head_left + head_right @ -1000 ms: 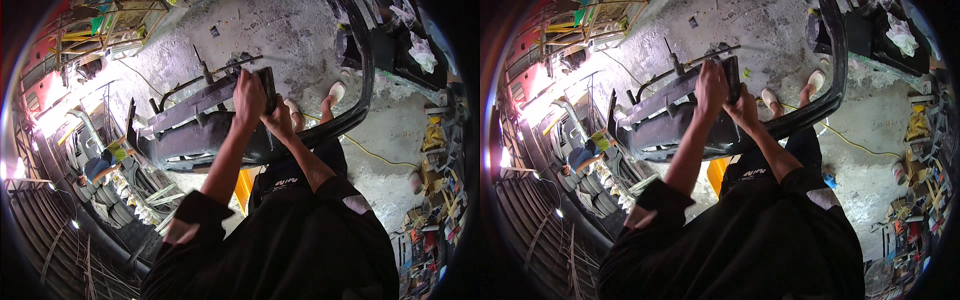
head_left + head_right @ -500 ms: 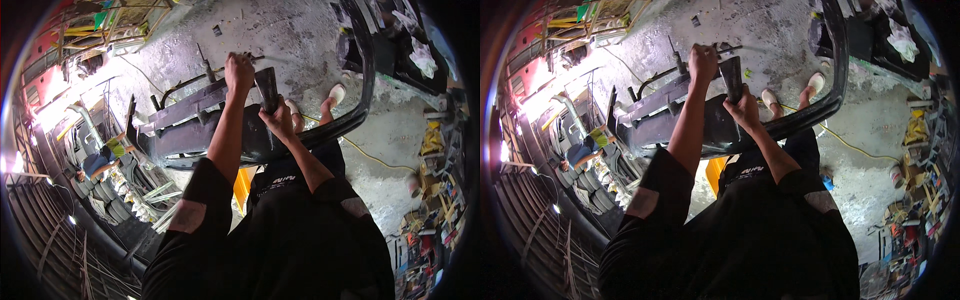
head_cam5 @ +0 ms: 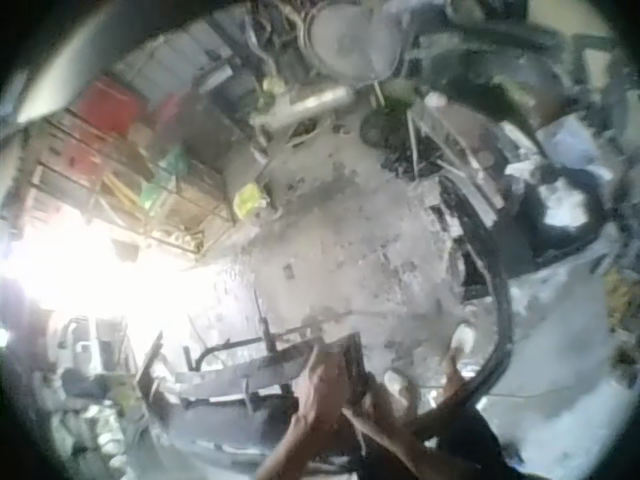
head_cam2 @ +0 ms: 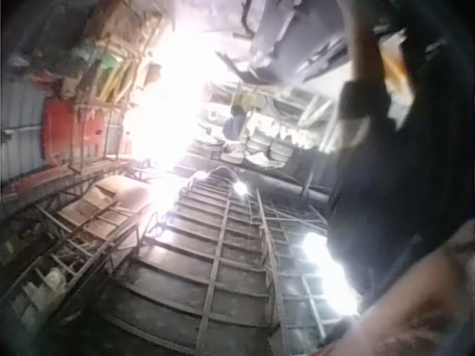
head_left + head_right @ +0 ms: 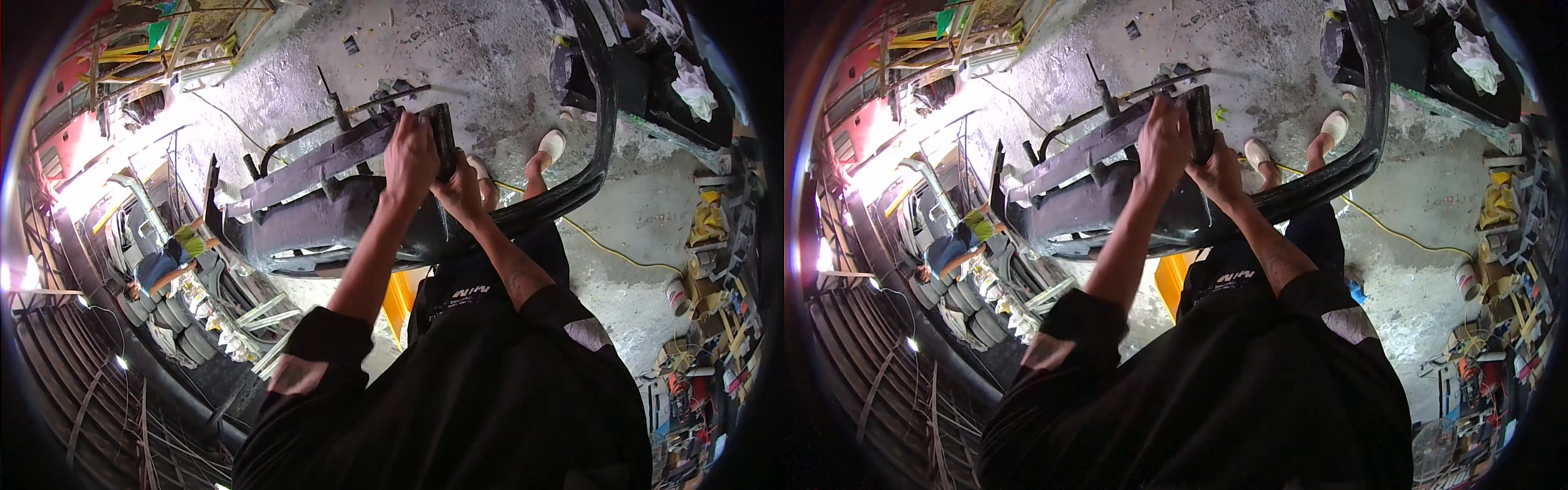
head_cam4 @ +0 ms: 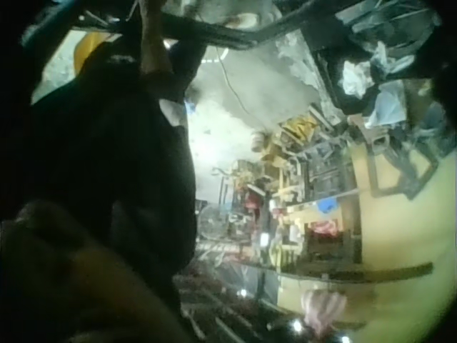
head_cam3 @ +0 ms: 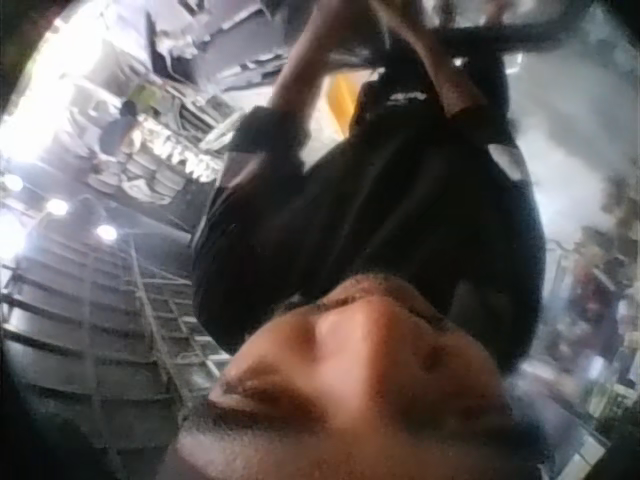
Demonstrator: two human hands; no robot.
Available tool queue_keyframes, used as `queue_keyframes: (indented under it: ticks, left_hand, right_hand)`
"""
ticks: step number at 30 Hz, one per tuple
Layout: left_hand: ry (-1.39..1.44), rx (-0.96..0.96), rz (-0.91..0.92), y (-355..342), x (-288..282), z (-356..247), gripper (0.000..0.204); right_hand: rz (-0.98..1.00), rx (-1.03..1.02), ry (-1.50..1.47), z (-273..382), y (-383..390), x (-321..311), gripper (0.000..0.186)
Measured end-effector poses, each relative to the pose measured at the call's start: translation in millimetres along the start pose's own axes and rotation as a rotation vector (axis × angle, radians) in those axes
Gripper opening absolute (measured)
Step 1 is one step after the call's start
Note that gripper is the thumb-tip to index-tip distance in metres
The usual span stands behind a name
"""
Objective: The person sands a large black car bumper with a sanding block, repeatedly dipping the block into a yellow bucket of water and wiping the surface. The person moves around the bumper to reach different sections and continues sanding until the end of the clip.
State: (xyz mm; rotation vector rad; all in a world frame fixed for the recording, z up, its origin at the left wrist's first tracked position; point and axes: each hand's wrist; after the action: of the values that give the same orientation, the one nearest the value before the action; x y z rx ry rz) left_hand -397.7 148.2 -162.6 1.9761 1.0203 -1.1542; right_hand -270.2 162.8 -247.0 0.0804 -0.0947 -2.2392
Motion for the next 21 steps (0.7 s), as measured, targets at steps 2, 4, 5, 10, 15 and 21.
queue_keyframes:
  ticks: [2,4,5,10,15,21]
  left_hand:
    - [-0.111,-0.006,-0.046,-33,3,26,0.020]
    - [-0.085,-0.003,-0.052,-43,13,22,0.021]
    - [-0.079,0.040,-0.098,-30,14,23,0.020]
    - [0.023,0.073,0.004,-1,0,6,0.022]
    - [-0.021,-0.022,-0.021,-20,13,21,0.025]
    - [-0.059,0.037,0.030,-32,1,13,0.021]
  right_hand:
    - [0.100,0.042,0.084,23,3,6,0.038]
    - [0.067,0.054,0.051,19,2,3,0.041]
    - [0.047,0.055,0.010,18,2,2,0.045]
    - [-0.010,0.026,0.001,15,4,-5,0.041]
    - [0.094,0.073,0.047,25,1,-5,0.041]
    - [0.053,0.023,0.006,27,-4,-4,0.041]
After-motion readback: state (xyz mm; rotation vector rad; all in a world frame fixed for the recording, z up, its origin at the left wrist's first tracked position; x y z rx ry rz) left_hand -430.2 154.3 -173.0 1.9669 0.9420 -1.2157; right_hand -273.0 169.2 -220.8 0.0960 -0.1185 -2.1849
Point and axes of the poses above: each hand's wrist, its own y-axis away from the middle knuckle, its own x-axis out of the palm, z = x × y, and after that the axes turned 14 degrees about -x, right-handed
